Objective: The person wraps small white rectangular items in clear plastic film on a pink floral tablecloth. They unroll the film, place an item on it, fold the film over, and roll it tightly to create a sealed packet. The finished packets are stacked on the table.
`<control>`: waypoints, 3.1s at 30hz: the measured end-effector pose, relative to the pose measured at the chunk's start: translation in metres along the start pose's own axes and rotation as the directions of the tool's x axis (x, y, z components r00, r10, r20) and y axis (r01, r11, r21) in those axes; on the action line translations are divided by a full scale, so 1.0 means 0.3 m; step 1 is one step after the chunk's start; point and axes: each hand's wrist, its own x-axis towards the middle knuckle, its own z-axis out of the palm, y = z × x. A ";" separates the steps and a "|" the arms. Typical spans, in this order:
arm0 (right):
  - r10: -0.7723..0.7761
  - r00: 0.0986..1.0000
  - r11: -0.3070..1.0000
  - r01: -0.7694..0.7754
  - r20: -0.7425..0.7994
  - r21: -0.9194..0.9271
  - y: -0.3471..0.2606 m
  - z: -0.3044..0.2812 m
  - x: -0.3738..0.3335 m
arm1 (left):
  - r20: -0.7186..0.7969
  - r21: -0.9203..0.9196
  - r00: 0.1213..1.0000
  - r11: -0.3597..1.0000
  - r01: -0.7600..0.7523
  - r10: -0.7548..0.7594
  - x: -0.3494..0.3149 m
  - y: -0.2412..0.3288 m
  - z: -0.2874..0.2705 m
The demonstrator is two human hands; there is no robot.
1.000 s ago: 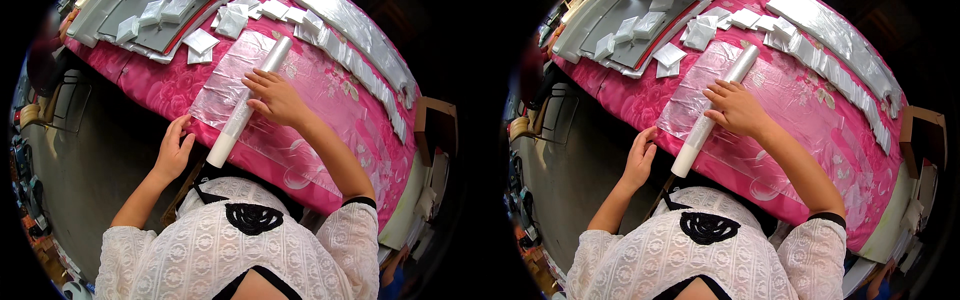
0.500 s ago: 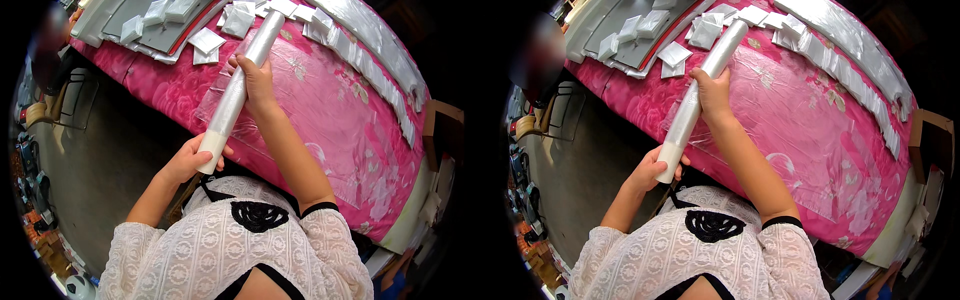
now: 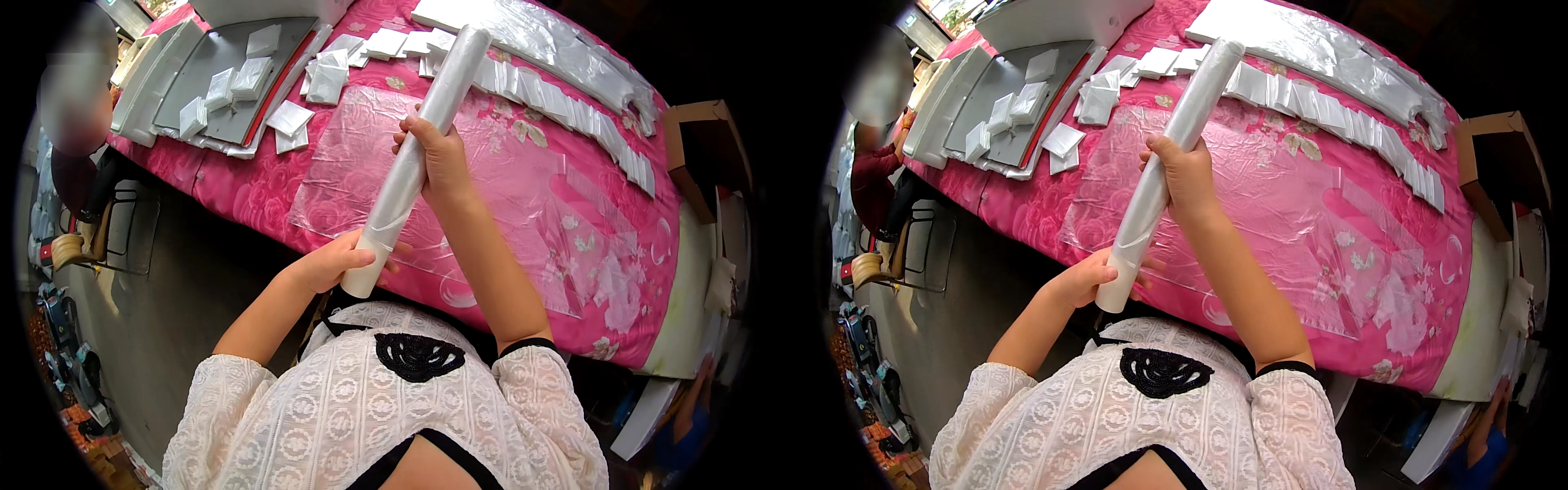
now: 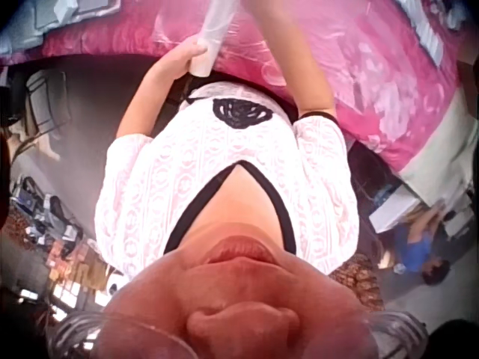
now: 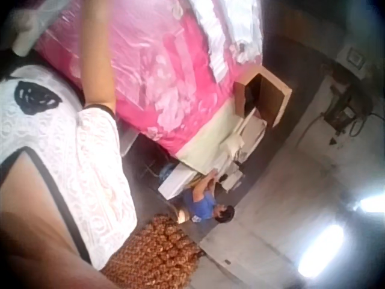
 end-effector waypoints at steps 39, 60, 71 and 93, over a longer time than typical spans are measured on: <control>0.218 0.976 0.571 -0.144 -0.019 -0.809 -0.199 -0.574 0.050 | -0.161 0.155 0.908 0.899 0.410 -0.386 -0.069 -0.179 -0.057; 0.109 0.988 0.637 -0.155 -0.111 -0.755 -0.299 -0.815 0.115 | -0.161 0.329 0.852 0.787 0.522 -0.498 -0.149 -0.130 -0.121; -0.192 0.954 0.637 -0.057 -0.230 -0.768 -0.479 -1.056 0.025 | -0.026 0.809 0.873 0.502 0.305 -0.488 -0.121 0.144 -0.226; 0.006 0.994 0.537 -0.094 -0.108 -0.838 -0.284 -0.767 0.165 | 0.684 0.728 0.724 -0.155 -0.668 0.090 0.278 -0.272 0.028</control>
